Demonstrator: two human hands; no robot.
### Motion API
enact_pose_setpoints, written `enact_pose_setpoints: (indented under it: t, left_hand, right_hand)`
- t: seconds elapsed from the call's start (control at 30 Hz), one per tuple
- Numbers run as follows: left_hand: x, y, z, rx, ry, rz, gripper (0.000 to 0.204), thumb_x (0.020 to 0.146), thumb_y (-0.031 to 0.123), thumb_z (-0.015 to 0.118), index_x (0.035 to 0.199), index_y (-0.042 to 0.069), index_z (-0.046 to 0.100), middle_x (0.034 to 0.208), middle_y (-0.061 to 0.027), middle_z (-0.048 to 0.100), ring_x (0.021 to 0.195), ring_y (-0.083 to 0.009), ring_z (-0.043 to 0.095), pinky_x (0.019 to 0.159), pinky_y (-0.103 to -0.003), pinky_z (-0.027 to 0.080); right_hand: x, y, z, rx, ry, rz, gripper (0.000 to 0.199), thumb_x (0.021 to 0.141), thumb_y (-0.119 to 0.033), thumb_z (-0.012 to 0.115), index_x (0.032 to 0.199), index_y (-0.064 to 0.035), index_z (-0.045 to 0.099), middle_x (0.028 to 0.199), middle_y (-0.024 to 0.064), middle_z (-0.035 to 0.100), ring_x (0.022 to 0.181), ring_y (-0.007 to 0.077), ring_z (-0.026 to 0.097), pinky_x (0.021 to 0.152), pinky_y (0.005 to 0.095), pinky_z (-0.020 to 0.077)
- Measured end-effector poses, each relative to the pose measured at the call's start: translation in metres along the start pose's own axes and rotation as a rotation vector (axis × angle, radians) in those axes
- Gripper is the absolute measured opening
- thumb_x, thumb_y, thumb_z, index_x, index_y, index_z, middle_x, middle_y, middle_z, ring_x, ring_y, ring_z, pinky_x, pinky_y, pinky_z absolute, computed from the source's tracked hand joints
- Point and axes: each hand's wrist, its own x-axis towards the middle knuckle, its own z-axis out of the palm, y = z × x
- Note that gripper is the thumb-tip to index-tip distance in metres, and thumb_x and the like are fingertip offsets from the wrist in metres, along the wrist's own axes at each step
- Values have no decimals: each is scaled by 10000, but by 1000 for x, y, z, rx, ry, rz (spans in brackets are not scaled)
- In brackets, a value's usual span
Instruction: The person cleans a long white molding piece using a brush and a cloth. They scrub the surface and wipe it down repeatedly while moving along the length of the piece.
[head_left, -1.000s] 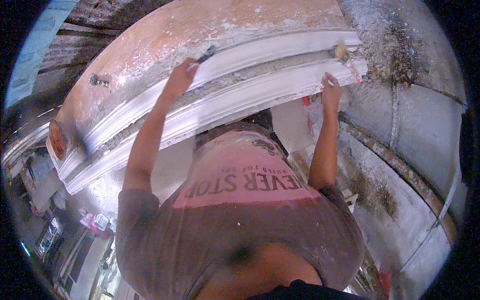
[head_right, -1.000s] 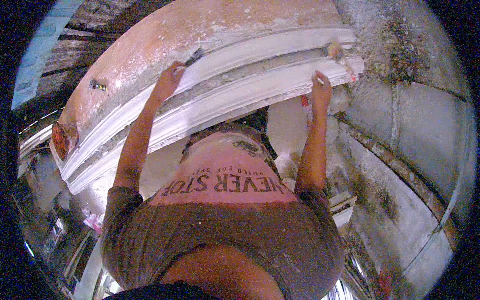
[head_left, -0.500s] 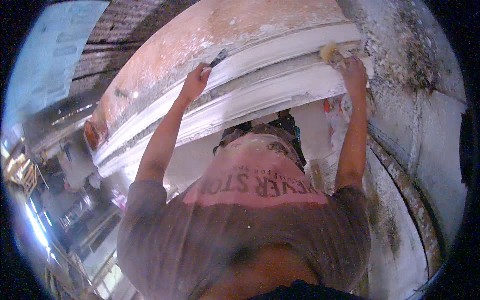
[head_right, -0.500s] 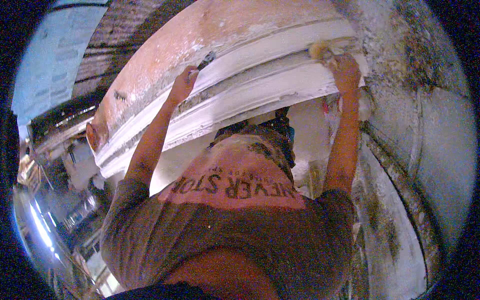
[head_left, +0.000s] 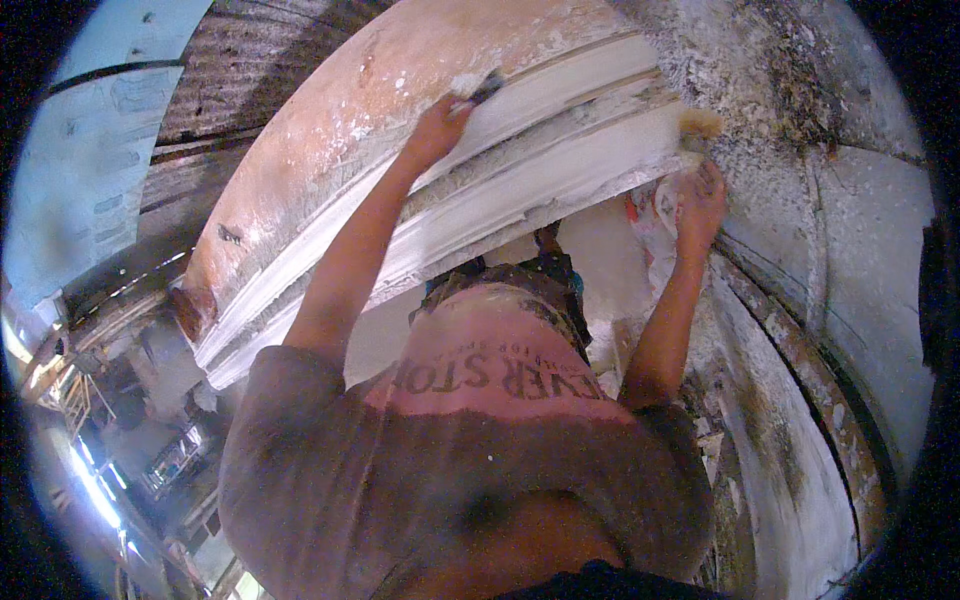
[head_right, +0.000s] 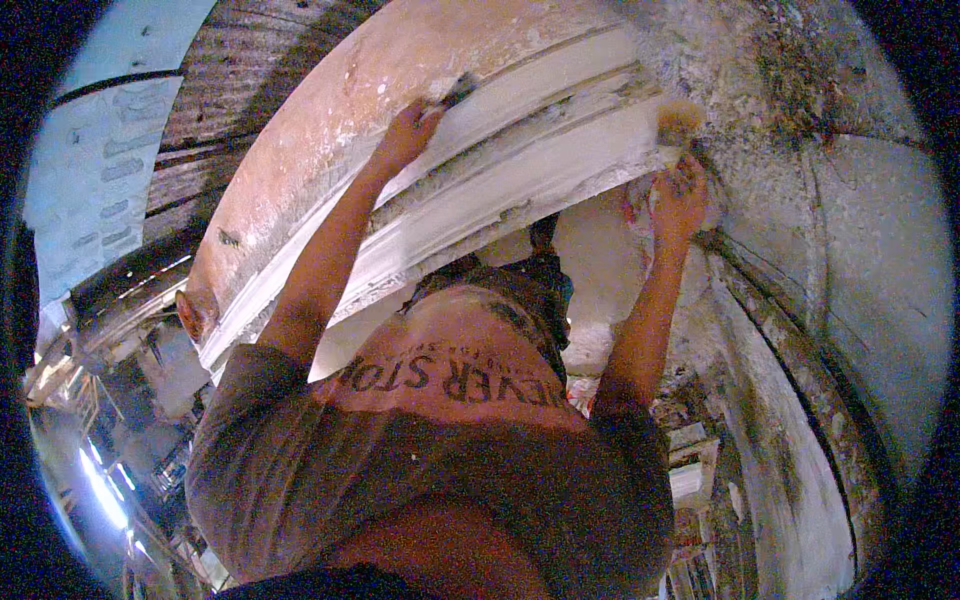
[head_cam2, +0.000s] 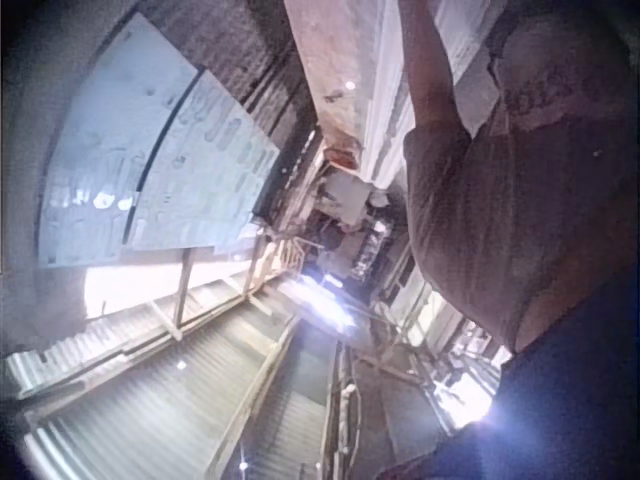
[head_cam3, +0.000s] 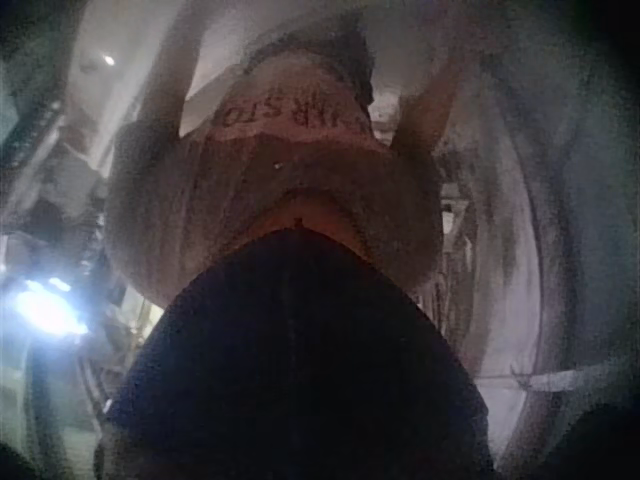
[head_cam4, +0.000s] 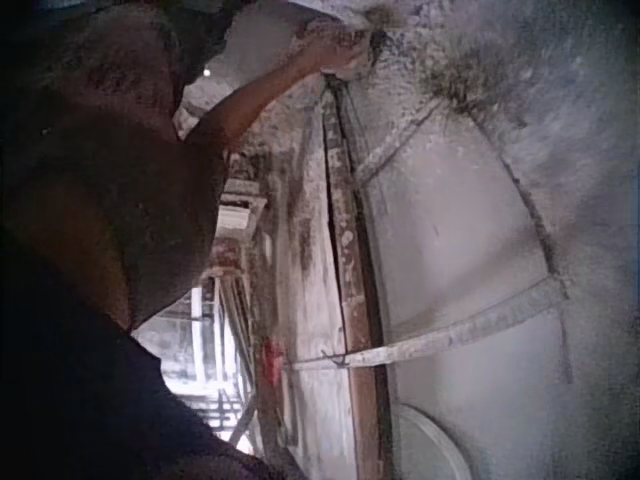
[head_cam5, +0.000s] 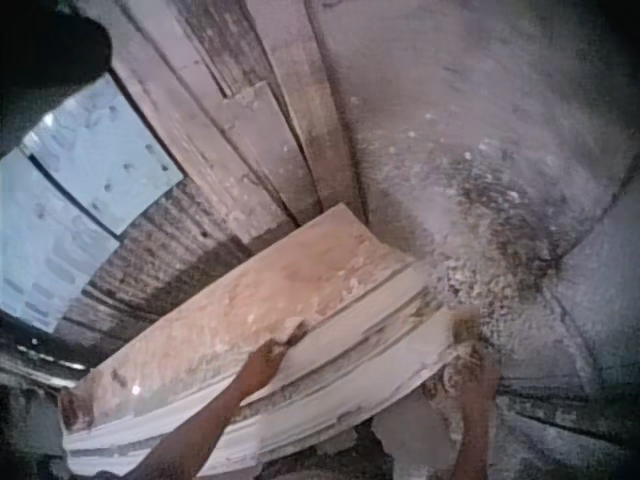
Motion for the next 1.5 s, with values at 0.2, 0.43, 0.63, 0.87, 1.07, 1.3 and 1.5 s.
enact_pose_setpoints:
  t: [0.2, 0.43, 0.63, 0.87, 1.07, 1.3, 1.5]
  left_hand:
    - [9, -4, 19, 150, -17, -54, 378, 946, 303, 573, 1204, 27, 583, 1030, -306, 646, 963, -454, 628, 853, -501, 501]
    - [168, 120, 173, -256, 69, 332, 340, 829, 223, 565, 1101, 31, 631, 1027, -259, 662, 976, -452, 626, 886, -526, 489]
    - [51, 113, 33, -384, 60, 219, 421, 930, 352, 593, 1237, 65, 598, 1234, -192, 619, 1158, -383, 578, 1002, -446, 453]
    - [-186, -177, -94, -684, 465, -372, 336, 965, 256, 570, 1261, 97, 575, 835, -8, 543, 661, -68, 456, 515, -256, 395]
    - [-335, -298, -145, -683, 770, -495, 335, 963, 294, 591, 1237, 101, 573, 829, 32, 572, 629, -51, 481, 499, -221, 392]
    - [-391, -268, -148, -871, 824, -601, 322, 976, 289, 590, 1217, 80, 549, 766, 25, 523, 514, -13, 420, 399, -164, 281]
    - [-373, -272, -137, -995, 701, -534, 324, 980, 282, 591, 1234, 88, 541, 768, 28, 525, 515, -15, 404, 407, -175, 280]
  right_hand:
    - [-1, 29, -30, 118, 169, -99, 399, 855, -70, 668, 1234, 25, 586, 1225, 157, 602, 1088, 217, 585, 905, 339, 500]
    - [-9, -20, -5, 572, 95, -53, 360, 891, -92, 648, 1220, 37, 579, 1227, 140, 611, 1118, 285, 597, 1001, 377, 463]
    - [-32, -43, 26, -199, 151, -369, 269, 880, -106, 651, 1120, 13, 633, 1145, 127, 654, 1044, 255, 629, 904, 373, 512]
    - [-133, -69, 239, 177, -518, -476, 219, 818, -31, 700, 1032, -40, 658, 1055, 70, 643, 959, 183, 607, 895, 323, 484]
    - [-301, -146, 405, -234, -946, -506, 402, 895, -396, 569, 991, -23, 682, 1003, 193, 687, 962, 372, 653, 889, 449, 506]
    - [-83, -103, 296, -396, -580, -417, 337, 779, -277, 747, 1007, -41, 674, 971, 137, 708, 893, 307, 670, 809, 426, 518]
    - [43, -121, 225, -692, -124, -663, 304, 771, -293, 733, 891, -18, 684, 831, 129, 714, 808, 285, 692, 741, 386, 531]
